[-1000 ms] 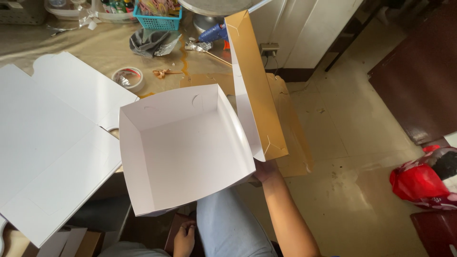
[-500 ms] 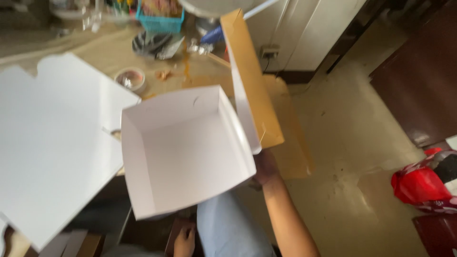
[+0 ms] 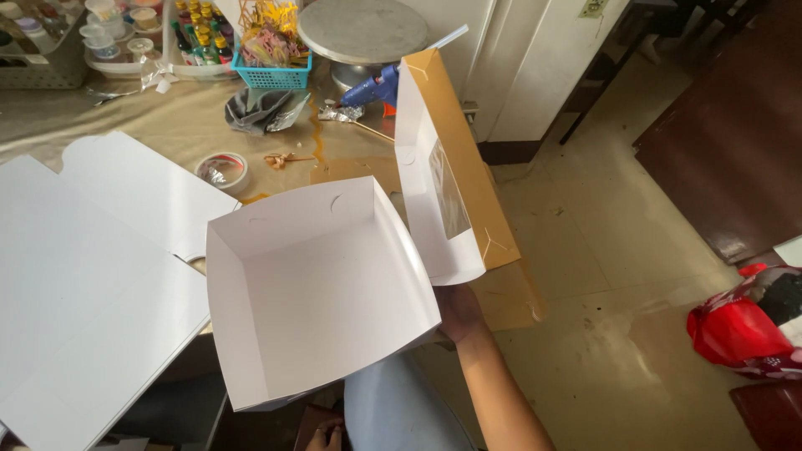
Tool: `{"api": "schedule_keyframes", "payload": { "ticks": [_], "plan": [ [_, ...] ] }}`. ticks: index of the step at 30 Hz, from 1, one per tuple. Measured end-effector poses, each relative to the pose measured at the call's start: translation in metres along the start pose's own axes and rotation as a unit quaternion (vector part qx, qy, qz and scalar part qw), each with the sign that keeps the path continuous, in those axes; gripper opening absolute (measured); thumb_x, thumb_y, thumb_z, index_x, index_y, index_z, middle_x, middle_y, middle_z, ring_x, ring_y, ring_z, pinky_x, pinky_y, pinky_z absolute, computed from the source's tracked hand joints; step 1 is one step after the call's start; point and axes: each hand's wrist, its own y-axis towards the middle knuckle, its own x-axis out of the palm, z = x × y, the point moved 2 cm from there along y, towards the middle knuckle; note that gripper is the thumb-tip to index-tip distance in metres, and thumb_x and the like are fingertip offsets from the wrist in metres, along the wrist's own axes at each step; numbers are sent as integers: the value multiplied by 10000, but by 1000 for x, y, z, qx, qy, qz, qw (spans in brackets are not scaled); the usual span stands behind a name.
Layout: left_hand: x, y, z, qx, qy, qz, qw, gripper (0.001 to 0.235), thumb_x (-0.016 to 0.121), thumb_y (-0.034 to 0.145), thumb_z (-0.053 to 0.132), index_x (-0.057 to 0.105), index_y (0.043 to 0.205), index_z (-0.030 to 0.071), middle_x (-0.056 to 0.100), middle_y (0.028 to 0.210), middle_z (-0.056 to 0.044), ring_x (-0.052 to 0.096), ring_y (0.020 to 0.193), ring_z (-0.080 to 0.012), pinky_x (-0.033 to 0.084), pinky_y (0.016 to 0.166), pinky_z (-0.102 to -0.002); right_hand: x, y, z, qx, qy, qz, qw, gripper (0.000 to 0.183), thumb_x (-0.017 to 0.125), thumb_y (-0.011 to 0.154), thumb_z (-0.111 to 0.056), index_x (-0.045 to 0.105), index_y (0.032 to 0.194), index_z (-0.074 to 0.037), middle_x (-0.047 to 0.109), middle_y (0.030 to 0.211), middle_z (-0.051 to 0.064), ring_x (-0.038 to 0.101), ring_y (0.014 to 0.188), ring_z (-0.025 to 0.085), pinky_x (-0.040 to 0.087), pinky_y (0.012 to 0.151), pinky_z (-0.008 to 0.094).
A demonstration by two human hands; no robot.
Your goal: Folding and assembling cardboard cake boxes for bakery storage.
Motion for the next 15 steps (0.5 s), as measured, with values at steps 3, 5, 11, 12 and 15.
{"api": "schedule_keyframes", "payload": {
  "ticks": [3,5,11,12,15],
  "plan": [
    [3,6,-3,-7,12,-23,1000,195,647,876,72,759,1030,30,806,929,-163,773,917,-228,588,893,-364,-6,5,0,15,24,-33,999,460,465,1071,-291,518,1429,-6,592,1409,164,592,1266,290,507,1072,419],
    [4,6,-2,3,0,-12,1000,190,650,874,69,761,1021,26,810,931,-162,783,916,-233,598,896,-366,-5,4,0,17,44,-49,998,455,470,1079,-292,515,1425,1,588,1407,166,597,1265,290,511,1069,416],
    [-8,-6,26,-120,49,-26,991,224,647,898,50,767,1087,45,813,987,-144,773,996,-194,562,958,-318,3,1,0,0,-18,-21,1000,458,468,1078,-300,527,1414,6,606,1381,181,606,1245,283,524,1053,420],
    [-8,-5,25,-108,41,-34,993,213,645,903,52,761,1081,36,816,973,-151,775,988,-200,560,953,-318,3,1,0,0,-24,-19,1000,452,461,1080,-296,529,1412,3,611,1380,174,606,1245,280,523,1056,418],
    [-6,-2,21,-80,25,-55,995,200,640,911,56,753,1075,33,821,955,-158,780,965,-207,564,934,-318,-1,2,0,4,-16,-28,999,452,449,1086,-292,529,1414,7,616,1382,166,605,1251,275,516,1064,412]
  ]
}}
